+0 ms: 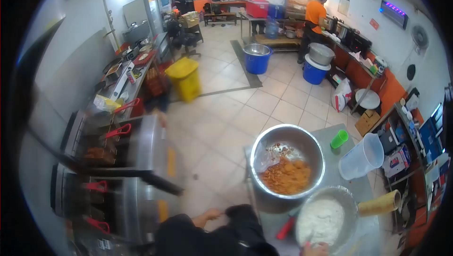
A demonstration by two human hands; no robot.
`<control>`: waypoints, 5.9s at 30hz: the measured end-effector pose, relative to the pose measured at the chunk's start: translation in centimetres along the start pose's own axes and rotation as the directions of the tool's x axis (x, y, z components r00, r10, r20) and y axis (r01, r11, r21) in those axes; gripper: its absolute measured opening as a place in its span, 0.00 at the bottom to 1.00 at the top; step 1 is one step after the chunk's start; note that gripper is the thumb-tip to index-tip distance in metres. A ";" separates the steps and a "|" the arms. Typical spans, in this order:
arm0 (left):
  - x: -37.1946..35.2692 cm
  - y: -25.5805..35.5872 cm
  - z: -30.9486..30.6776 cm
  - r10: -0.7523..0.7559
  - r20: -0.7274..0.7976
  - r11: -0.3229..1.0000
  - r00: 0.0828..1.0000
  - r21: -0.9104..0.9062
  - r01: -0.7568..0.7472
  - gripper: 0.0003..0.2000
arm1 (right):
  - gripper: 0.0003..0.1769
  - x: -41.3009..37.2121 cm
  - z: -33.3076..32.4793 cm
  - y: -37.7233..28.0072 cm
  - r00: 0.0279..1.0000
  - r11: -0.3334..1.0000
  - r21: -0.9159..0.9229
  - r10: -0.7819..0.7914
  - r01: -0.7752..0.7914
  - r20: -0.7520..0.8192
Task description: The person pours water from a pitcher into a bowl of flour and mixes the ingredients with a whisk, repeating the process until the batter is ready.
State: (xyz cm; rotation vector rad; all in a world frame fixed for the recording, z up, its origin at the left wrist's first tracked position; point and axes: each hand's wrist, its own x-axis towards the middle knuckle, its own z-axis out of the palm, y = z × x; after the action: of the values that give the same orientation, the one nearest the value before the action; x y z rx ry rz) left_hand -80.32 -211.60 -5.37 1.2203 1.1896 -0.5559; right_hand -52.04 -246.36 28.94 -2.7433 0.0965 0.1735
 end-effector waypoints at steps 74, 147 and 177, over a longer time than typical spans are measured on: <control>-19.7 25.0 26.5 0.771 0.258 0.637 0.583 -0.292 -0.713 0.28 | 0.15 3.8 -5.8 -2.7 0.819 0.970 -0.190 -0.016 0.152 0.574; -18.3 29.0 24.2 0.839 0.167 0.531 0.517 -0.046 -0.846 0.27 | 0.13 12.9 -4.8 -1.5 0.957 0.986 -0.160 -0.007 0.055 0.289; -17.6 28.7 24.1 0.831 0.224 0.546 0.509 -0.156 -0.823 0.27 | 0.16 6.8 -7.6 6.8 0.924 0.930 -0.360 0.070 0.076 0.375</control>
State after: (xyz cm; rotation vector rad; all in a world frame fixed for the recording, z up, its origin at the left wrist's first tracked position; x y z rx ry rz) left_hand -52.50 -228.90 19.90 1.4637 0.2528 0.0478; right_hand -45.11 -255.85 32.49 -3.0162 -0.0560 0.7990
